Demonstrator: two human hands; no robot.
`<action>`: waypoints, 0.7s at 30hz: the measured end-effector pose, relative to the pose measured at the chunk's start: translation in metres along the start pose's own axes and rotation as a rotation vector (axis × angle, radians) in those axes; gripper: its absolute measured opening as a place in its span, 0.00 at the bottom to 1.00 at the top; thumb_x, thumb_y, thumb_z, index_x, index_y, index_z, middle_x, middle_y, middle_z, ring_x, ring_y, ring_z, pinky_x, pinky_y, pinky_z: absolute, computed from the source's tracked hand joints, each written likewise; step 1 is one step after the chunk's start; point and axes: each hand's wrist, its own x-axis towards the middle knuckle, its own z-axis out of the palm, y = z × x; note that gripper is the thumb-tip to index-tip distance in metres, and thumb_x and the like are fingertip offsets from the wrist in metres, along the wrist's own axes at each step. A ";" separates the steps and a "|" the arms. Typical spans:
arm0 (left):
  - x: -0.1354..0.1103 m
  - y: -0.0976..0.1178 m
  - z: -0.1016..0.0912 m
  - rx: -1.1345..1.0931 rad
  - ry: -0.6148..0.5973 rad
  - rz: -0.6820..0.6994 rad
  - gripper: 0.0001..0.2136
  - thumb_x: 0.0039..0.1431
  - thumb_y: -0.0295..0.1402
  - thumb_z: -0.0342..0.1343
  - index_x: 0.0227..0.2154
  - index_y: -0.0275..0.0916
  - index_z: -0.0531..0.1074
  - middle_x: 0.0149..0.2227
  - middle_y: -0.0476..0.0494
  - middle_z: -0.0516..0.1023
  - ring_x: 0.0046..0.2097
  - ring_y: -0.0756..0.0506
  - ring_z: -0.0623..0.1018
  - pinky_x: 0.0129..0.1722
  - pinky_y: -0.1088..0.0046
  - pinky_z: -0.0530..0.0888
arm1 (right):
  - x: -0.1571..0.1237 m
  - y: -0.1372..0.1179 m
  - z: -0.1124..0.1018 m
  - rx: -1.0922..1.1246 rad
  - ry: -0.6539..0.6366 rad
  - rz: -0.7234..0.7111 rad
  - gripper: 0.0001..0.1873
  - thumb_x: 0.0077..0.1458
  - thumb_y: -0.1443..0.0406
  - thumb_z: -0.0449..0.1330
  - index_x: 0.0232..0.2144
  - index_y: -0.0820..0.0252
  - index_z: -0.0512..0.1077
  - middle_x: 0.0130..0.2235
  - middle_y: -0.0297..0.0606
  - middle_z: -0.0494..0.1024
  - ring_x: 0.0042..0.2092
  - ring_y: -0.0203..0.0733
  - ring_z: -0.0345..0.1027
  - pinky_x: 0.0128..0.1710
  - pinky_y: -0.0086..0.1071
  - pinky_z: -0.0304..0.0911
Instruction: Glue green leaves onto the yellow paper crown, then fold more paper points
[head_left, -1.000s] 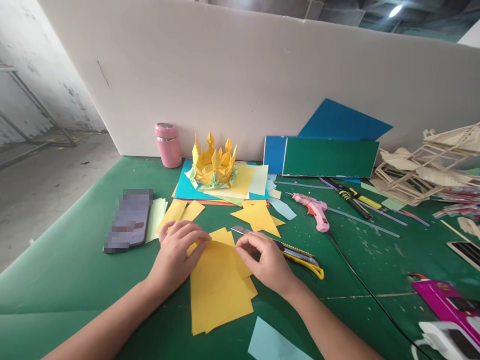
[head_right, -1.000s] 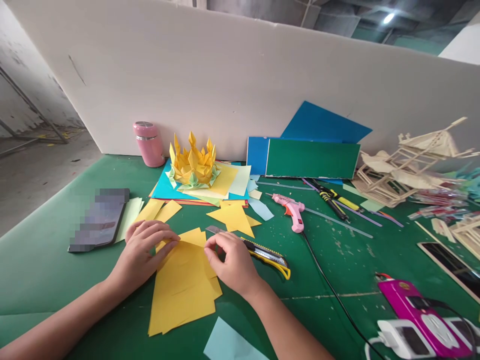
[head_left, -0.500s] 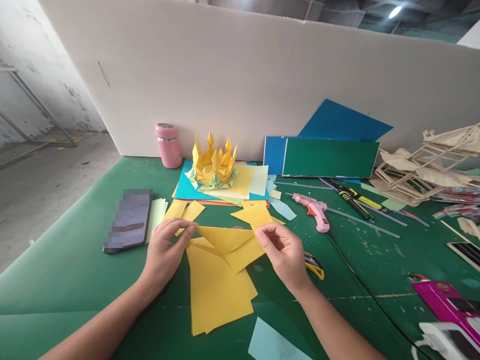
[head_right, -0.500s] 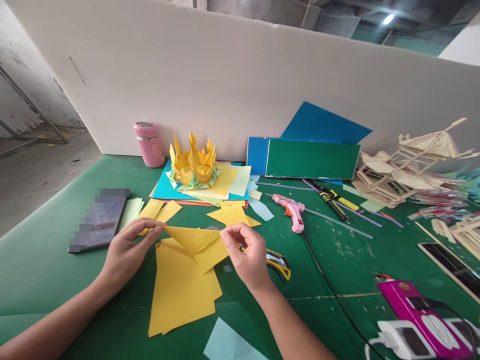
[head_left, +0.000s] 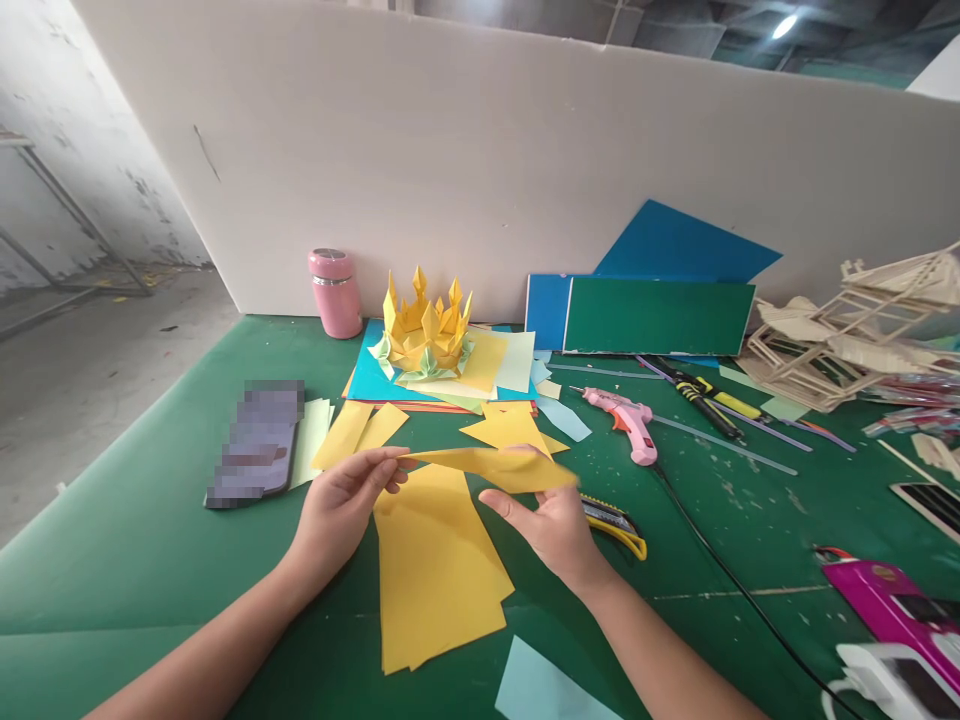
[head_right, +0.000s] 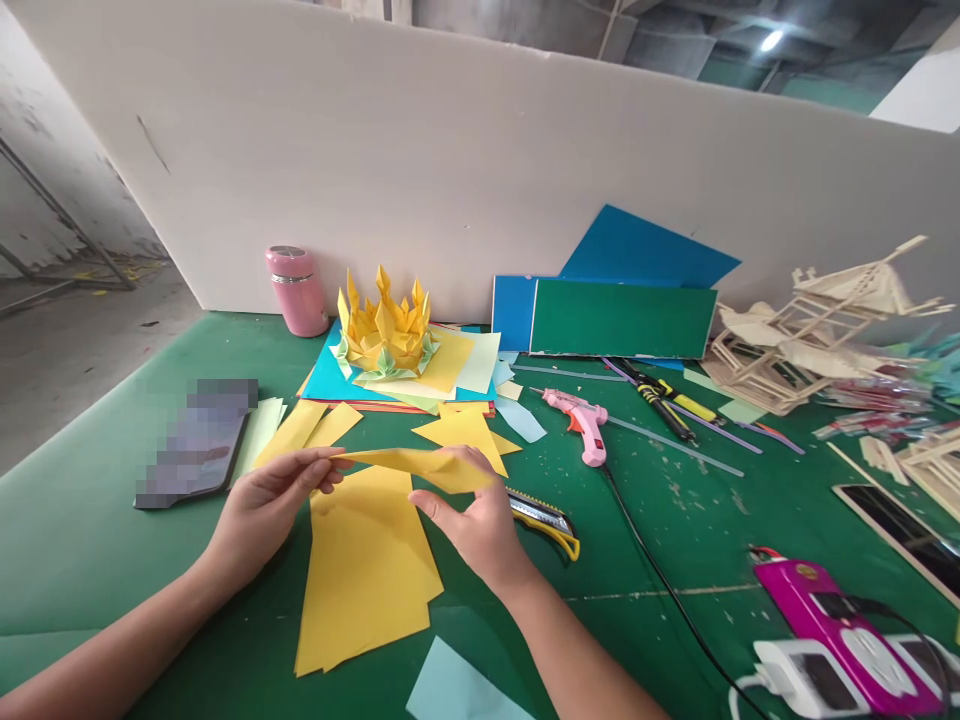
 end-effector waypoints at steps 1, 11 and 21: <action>-0.001 -0.001 0.000 0.027 -0.023 0.014 0.15 0.50 0.46 0.57 0.31 0.39 0.78 0.28 0.45 0.82 0.26 0.48 0.76 0.29 0.72 0.77 | 0.000 -0.001 0.000 -0.011 0.017 -0.030 0.09 0.50 0.59 0.64 0.32 0.57 0.73 0.35 0.38 0.77 0.40 0.45 0.72 0.45 0.40 0.68; 0.002 -0.002 -0.001 0.413 0.045 0.181 0.11 0.52 0.39 0.48 0.24 0.41 0.72 0.23 0.48 0.80 0.27 0.46 0.78 0.28 0.72 0.75 | -0.002 -0.013 0.000 0.063 0.048 -0.013 0.07 0.52 0.64 0.62 0.35 0.59 0.77 0.36 0.40 0.81 0.39 0.47 0.76 0.39 0.38 0.72; -0.011 0.004 0.001 0.418 -0.013 0.581 0.09 0.61 0.30 0.47 0.31 0.40 0.72 0.34 0.44 0.81 0.37 0.47 0.80 0.38 0.72 0.76 | -0.003 -0.011 0.001 -0.549 -0.148 -0.676 0.14 0.61 0.71 0.47 0.34 0.60 0.72 0.33 0.41 0.76 0.34 0.41 0.65 0.34 0.34 0.63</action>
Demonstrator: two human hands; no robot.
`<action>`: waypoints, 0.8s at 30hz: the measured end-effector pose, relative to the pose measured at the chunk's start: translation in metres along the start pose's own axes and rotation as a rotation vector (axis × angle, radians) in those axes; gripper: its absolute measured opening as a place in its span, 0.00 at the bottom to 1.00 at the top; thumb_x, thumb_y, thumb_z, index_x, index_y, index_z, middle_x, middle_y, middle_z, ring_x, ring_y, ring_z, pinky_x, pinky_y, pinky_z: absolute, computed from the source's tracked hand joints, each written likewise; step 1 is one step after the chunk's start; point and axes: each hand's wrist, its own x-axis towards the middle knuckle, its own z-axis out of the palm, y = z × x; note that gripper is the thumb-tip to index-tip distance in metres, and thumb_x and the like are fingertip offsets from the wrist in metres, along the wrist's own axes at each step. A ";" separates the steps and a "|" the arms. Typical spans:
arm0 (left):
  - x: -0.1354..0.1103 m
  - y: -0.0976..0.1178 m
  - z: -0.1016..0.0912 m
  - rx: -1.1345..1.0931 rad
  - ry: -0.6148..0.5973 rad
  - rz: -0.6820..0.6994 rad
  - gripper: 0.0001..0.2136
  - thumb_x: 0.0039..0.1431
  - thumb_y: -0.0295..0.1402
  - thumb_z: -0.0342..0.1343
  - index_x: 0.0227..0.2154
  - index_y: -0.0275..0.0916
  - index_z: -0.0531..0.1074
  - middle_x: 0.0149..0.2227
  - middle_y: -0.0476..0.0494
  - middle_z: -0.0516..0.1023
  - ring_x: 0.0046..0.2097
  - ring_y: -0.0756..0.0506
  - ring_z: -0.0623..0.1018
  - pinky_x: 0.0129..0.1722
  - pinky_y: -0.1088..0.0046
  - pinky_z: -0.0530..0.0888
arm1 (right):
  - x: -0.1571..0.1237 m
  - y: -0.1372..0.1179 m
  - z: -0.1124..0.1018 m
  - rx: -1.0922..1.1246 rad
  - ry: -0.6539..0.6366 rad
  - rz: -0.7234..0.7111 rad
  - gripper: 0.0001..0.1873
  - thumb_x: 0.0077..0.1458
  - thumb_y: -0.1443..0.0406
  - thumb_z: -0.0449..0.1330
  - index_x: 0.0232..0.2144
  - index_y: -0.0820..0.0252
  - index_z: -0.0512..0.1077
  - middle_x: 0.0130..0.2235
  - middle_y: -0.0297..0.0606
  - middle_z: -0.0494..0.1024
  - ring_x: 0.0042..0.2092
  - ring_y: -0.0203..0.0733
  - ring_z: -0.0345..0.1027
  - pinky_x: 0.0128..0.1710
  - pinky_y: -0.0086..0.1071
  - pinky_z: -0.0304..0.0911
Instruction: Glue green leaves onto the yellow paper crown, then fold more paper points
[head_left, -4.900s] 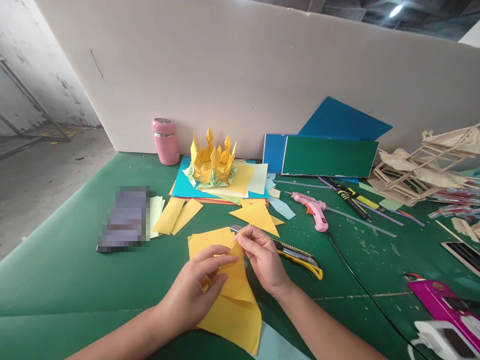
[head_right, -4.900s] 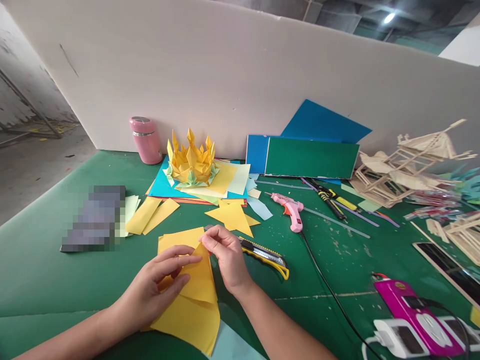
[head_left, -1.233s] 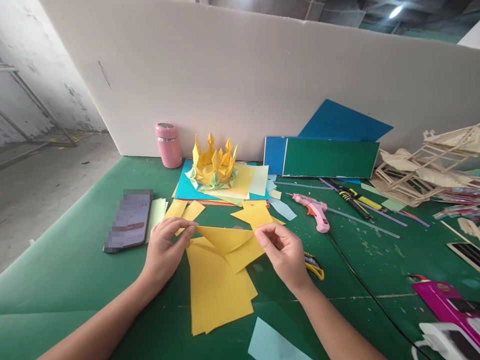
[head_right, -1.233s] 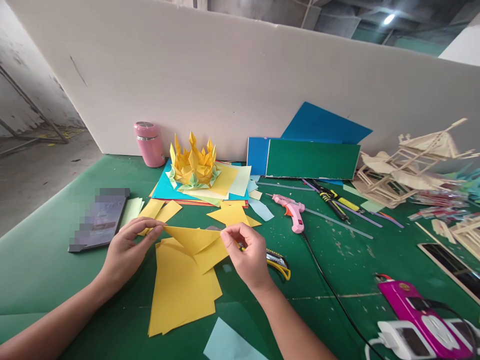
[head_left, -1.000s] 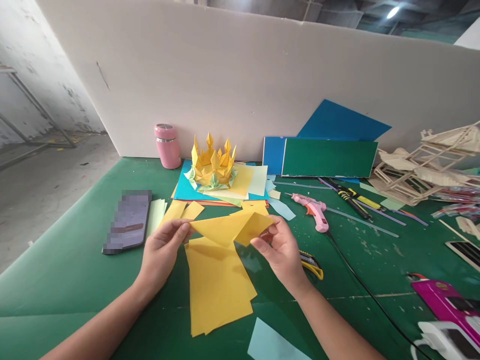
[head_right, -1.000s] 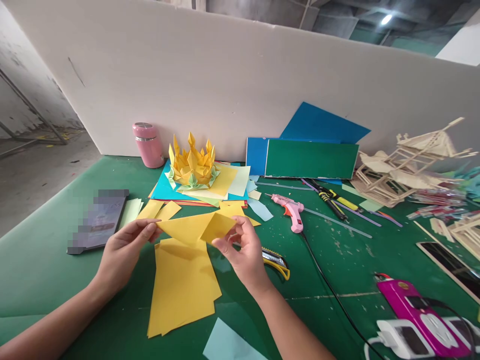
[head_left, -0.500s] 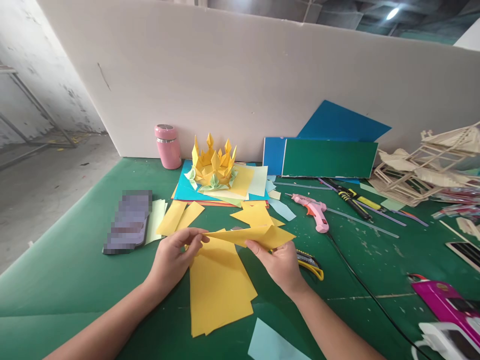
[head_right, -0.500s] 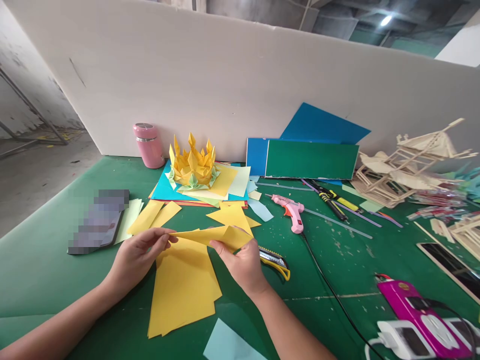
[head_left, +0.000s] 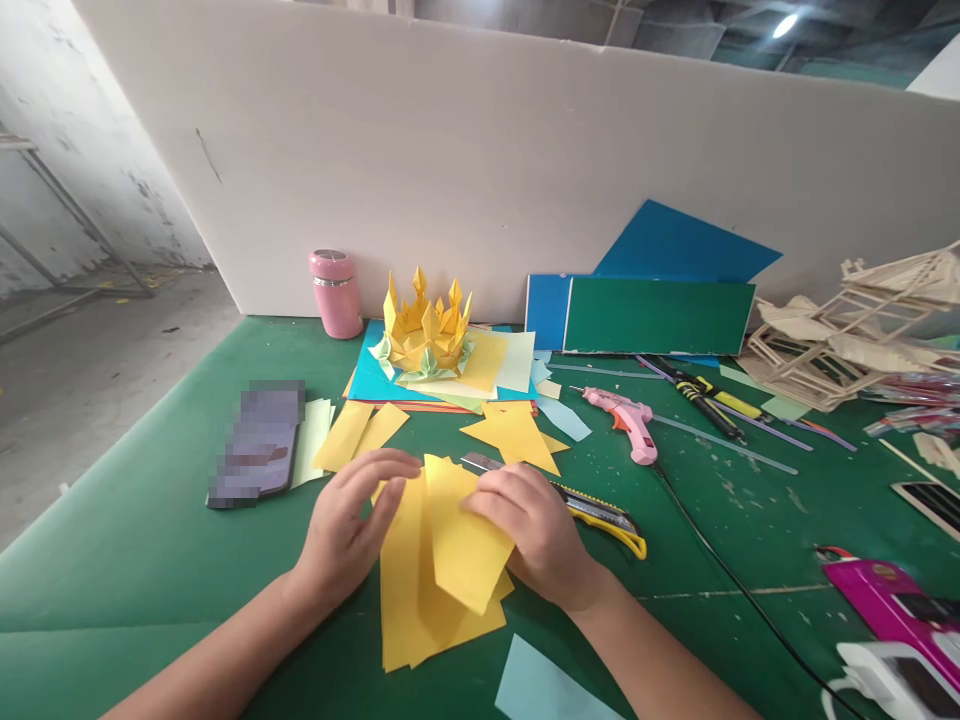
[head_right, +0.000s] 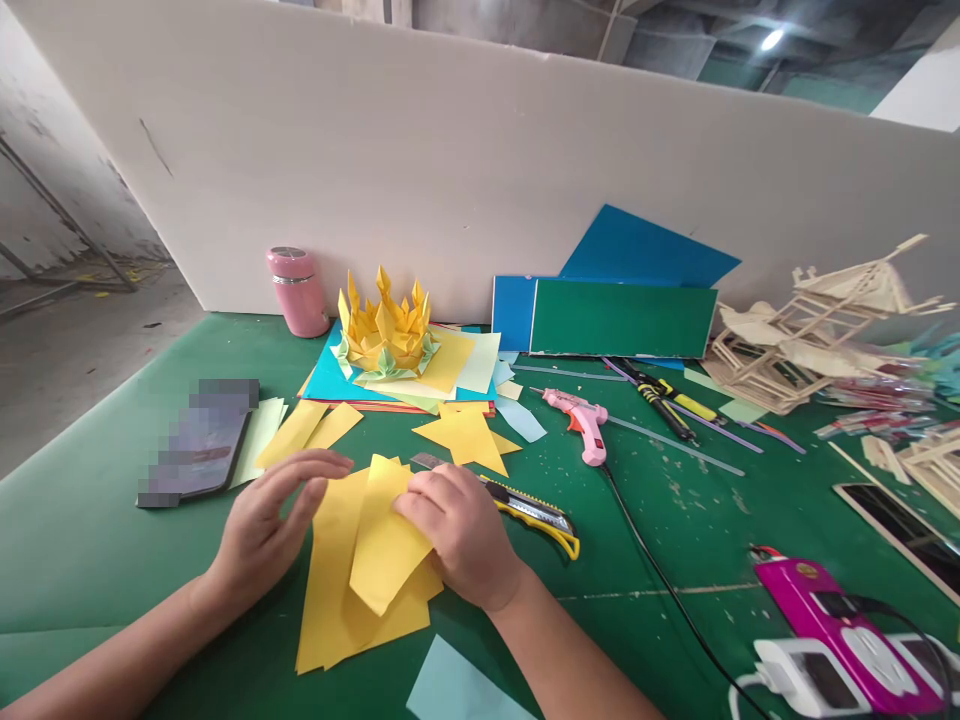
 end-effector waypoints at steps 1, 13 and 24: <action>-0.001 0.001 0.001 0.014 -0.087 0.064 0.09 0.61 0.30 0.47 0.31 0.40 0.73 0.35 0.43 0.81 0.38 0.47 0.80 0.38 0.72 0.76 | 0.000 -0.001 0.002 -0.029 -0.042 -0.020 0.16 0.61 0.72 0.45 0.34 0.60 0.73 0.33 0.41 0.76 0.34 0.41 0.64 0.34 0.34 0.62; -0.007 -0.017 0.004 0.236 -0.522 0.173 0.12 0.62 0.29 0.47 0.44 0.41 0.72 0.48 0.42 0.78 0.54 0.40 0.73 0.55 0.56 0.67 | -0.004 0.014 -0.004 0.216 -0.346 -0.057 0.12 0.53 0.74 0.56 0.38 0.60 0.76 0.38 0.37 0.80 0.40 0.42 0.67 0.43 0.36 0.65; 0.000 -0.014 0.002 0.072 -0.558 0.151 0.16 0.65 0.29 0.41 0.35 0.40 0.76 0.39 0.41 0.80 0.41 0.45 0.78 0.44 0.68 0.74 | -0.002 0.011 -0.003 0.414 -0.330 0.175 0.07 0.58 0.69 0.57 0.31 0.57 0.75 0.33 0.36 0.80 0.35 0.39 0.72 0.38 0.33 0.68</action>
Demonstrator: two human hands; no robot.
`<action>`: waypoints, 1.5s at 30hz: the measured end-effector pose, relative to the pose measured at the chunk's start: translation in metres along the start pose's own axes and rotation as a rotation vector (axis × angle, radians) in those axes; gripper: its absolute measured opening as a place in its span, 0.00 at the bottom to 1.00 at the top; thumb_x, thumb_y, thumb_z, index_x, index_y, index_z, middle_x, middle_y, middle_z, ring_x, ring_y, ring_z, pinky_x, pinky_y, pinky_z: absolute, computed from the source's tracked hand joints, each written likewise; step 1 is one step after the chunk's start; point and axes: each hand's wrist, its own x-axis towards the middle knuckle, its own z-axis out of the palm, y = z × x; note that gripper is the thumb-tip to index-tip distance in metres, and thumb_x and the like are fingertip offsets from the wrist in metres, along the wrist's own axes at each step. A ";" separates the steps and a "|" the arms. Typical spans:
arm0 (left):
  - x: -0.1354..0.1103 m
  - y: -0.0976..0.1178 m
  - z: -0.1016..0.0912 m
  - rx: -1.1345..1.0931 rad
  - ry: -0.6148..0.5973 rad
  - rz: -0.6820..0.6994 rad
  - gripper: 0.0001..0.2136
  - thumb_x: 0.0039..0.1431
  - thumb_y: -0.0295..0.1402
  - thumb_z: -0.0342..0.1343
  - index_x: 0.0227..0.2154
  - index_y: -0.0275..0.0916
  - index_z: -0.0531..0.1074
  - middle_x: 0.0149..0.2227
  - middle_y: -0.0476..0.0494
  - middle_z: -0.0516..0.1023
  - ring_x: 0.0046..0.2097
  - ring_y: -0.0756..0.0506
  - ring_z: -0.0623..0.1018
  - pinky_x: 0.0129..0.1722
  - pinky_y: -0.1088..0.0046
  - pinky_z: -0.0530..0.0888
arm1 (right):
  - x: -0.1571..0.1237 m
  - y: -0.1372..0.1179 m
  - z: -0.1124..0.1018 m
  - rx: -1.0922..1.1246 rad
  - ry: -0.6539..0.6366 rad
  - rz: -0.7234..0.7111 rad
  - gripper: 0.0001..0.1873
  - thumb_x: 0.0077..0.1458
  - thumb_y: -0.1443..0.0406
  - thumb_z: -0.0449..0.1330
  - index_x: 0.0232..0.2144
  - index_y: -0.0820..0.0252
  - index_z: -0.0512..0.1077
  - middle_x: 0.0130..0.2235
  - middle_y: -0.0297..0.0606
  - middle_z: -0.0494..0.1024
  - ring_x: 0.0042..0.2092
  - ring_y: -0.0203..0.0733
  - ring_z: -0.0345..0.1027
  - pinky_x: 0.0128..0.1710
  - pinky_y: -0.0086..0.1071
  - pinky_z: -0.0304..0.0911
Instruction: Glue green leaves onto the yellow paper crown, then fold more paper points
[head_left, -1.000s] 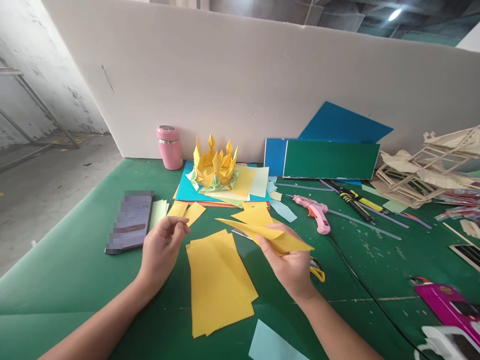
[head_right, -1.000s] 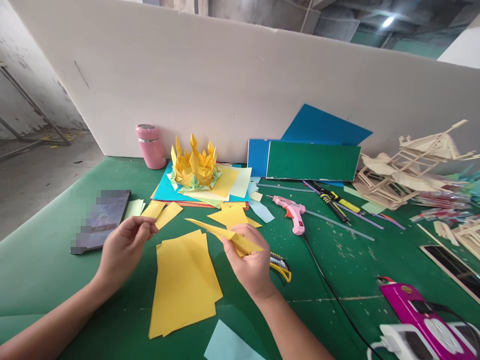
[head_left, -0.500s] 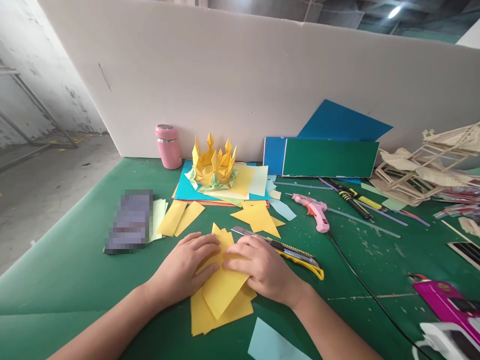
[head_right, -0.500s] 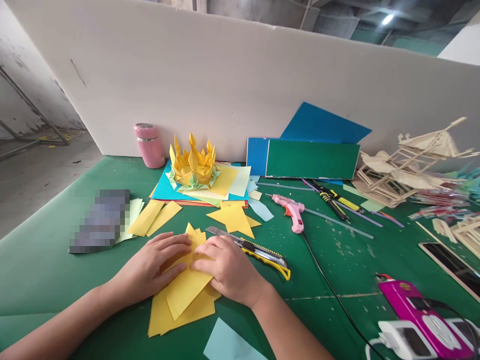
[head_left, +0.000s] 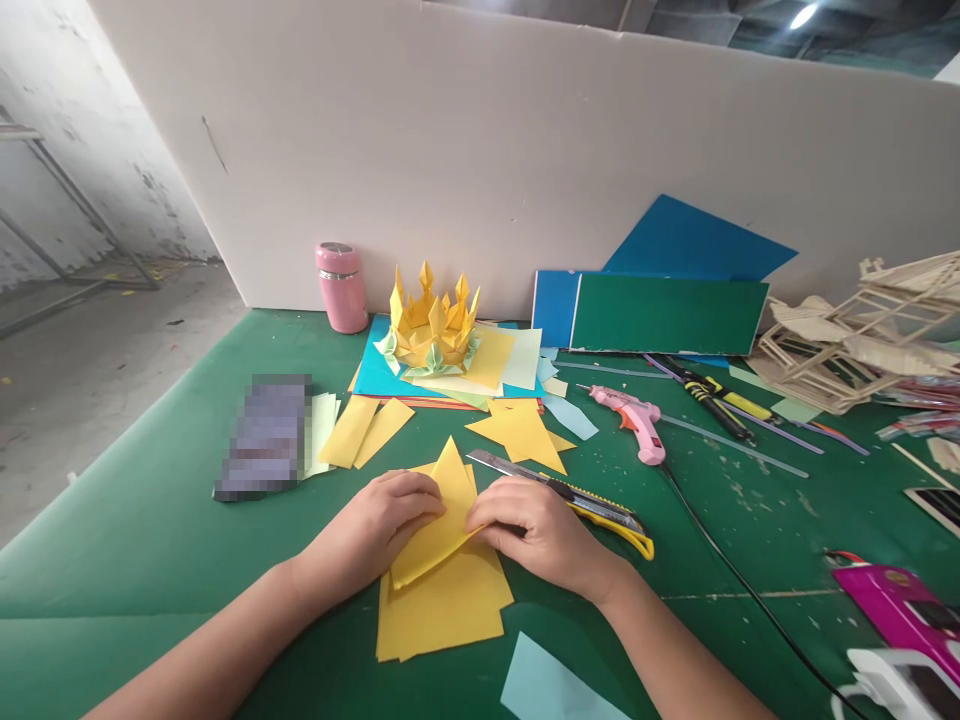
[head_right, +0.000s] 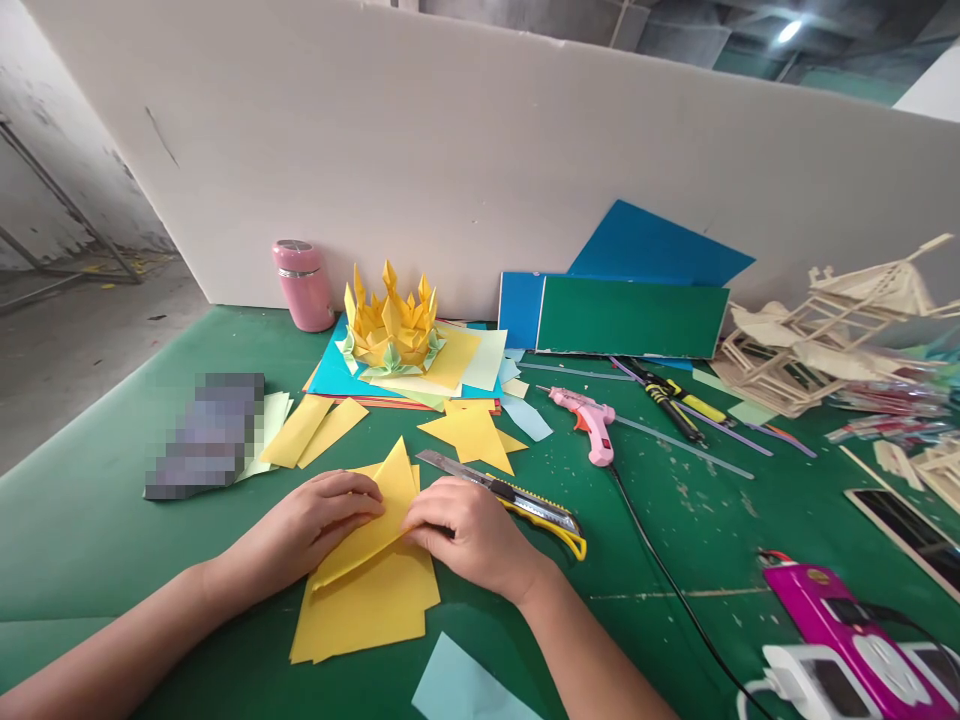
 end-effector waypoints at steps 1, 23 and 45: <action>0.000 0.000 -0.001 -0.034 -0.002 -0.032 0.16 0.65 0.30 0.41 0.36 0.40 0.76 0.39 0.41 0.80 0.41 0.44 0.78 0.44 0.68 0.74 | 0.001 -0.001 0.001 -0.005 0.016 0.047 0.07 0.58 0.68 0.57 0.30 0.57 0.75 0.31 0.35 0.80 0.35 0.39 0.71 0.37 0.33 0.67; 0.003 0.000 -0.005 -0.122 -0.033 -0.221 0.14 0.56 0.28 0.47 0.35 0.43 0.78 0.47 0.41 0.75 0.38 0.47 0.79 0.42 0.71 0.76 | 0.012 0.005 0.027 -0.198 0.241 0.330 0.09 0.53 0.61 0.62 0.25 0.58 0.70 0.20 0.30 0.70 0.24 0.36 0.63 0.23 0.28 0.56; 0.003 0.001 -0.010 -0.137 -0.135 -0.176 0.15 0.57 0.26 0.47 0.39 0.44 0.78 0.45 0.42 0.73 0.42 0.46 0.77 0.44 0.72 0.74 | 0.012 0.006 0.030 -0.184 0.250 0.335 0.07 0.50 0.66 0.65 0.33 0.58 0.70 0.20 0.26 0.65 0.22 0.35 0.61 0.24 0.28 0.58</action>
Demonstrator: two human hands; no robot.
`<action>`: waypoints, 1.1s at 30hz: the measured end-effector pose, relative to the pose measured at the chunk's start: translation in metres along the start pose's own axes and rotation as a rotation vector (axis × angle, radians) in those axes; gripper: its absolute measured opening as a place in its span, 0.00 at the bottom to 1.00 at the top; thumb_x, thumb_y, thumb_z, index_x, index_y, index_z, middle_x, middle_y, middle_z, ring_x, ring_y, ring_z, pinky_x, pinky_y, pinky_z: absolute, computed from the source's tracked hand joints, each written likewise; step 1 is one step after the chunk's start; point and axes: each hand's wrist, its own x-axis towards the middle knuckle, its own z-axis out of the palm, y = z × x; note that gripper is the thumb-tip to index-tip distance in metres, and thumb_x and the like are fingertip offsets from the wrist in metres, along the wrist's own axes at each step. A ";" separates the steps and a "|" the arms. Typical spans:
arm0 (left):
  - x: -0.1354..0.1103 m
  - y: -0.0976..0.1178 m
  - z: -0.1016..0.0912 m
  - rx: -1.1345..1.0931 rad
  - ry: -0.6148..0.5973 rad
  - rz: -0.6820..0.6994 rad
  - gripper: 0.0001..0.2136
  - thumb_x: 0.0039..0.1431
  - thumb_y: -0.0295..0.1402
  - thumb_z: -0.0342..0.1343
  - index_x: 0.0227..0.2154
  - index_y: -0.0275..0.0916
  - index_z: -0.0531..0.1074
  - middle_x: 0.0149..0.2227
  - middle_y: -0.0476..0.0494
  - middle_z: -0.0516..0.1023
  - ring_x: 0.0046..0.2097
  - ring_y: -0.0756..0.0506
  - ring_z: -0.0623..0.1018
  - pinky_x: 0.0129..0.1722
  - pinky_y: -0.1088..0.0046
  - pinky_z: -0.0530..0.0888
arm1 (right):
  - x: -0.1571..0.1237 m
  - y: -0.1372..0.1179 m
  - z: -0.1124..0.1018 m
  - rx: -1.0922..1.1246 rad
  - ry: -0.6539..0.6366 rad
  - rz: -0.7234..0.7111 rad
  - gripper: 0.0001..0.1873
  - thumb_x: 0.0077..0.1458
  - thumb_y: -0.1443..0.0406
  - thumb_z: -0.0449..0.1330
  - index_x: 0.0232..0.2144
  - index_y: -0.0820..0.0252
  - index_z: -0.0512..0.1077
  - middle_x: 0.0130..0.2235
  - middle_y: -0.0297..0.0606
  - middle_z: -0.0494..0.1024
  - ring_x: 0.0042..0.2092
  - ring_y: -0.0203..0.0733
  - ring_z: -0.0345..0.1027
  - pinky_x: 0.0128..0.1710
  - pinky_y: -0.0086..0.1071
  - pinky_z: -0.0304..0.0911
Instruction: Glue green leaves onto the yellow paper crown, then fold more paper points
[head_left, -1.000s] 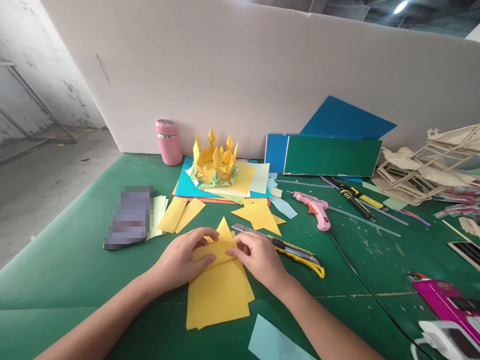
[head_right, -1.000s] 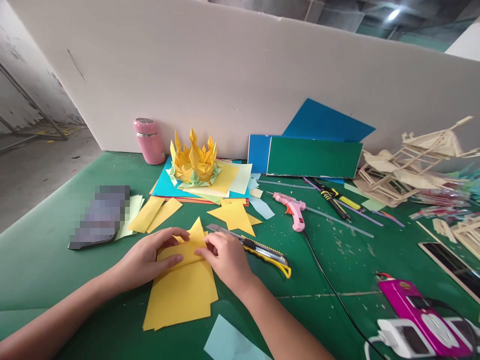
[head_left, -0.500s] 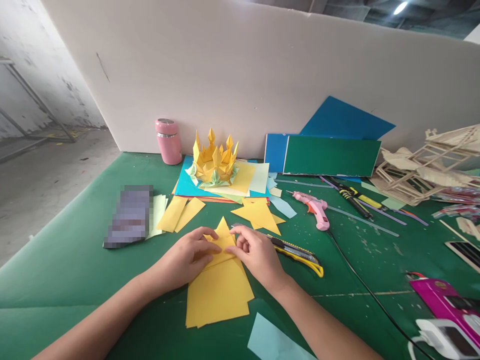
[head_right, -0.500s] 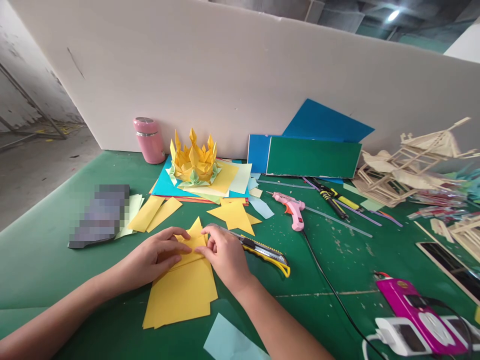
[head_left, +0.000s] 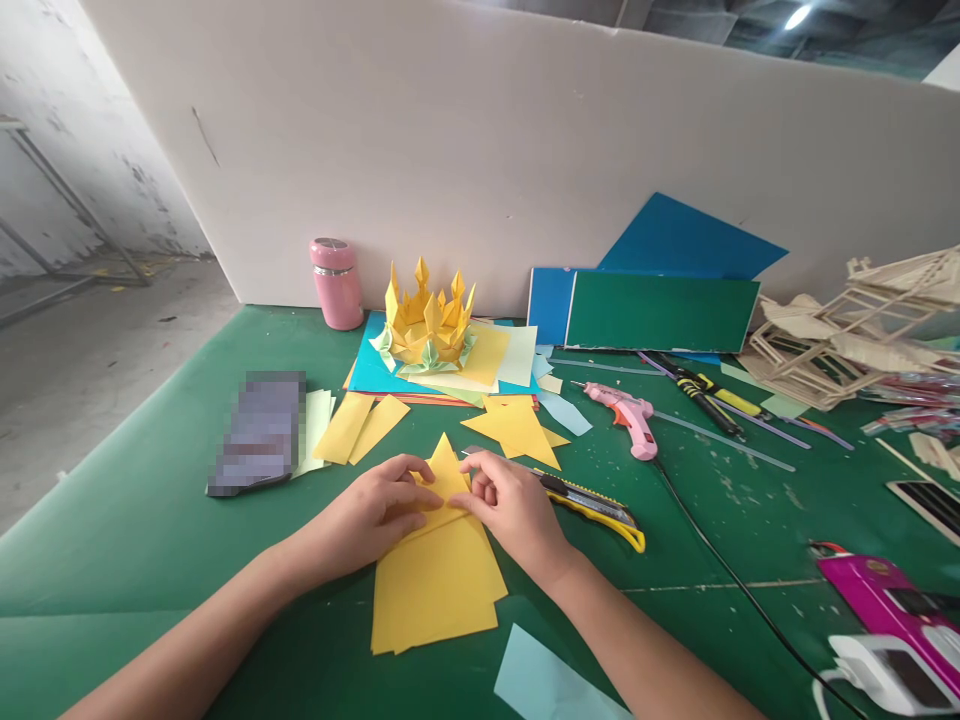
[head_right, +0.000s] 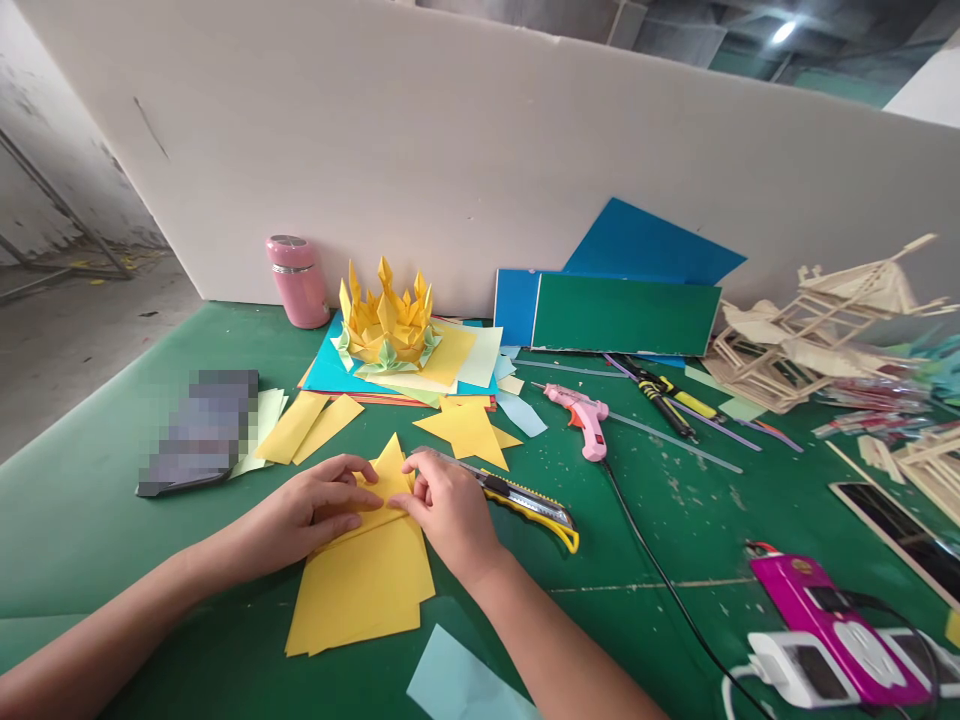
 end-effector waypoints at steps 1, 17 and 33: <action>0.000 0.000 0.000 -0.004 0.005 0.003 0.15 0.56 0.26 0.47 0.39 0.44 0.78 0.45 0.43 0.73 0.41 0.46 0.77 0.43 0.72 0.74 | 0.000 0.000 -0.001 0.003 0.002 -0.013 0.06 0.51 0.66 0.64 0.33 0.58 0.70 0.21 0.26 0.66 0.23 0.35 0.62 0.24 0.28 0.59; -0.004 -0.003 -0.001 0.030 0.023 0.084 0.18 0.63 0.25 0.41 0.41 0.42 0.78 0.47 0.39 0.73 0.46 0.46 0.76 0.46 0.72 0.73 | -0.004 0.008 -0.029 -0.031 -0.237 -0.510 0.21 0.62 0.74 0.44 0.42 0.60 0.76 0.41 0.40 0.79 0.42 0.40 0.71 0.43 0.35 0.70; -0.005 0.000 -0.004 0.046 -0.053 0.039 0.17 0.60 0.22 0.44 0.43 0.43 0.75 0.50 0.41 0.71 0.50 0.45 0.74 0.50 0.71 0.72 | -0.004 0.007 -0.026 -0.095 -0.215 -0.552 0.19 0.64 0.70 0.46 0.39 0.62 0.77 0.39 0.43 0.79 0.40 0.41 0.70 0.39 0.34 0.70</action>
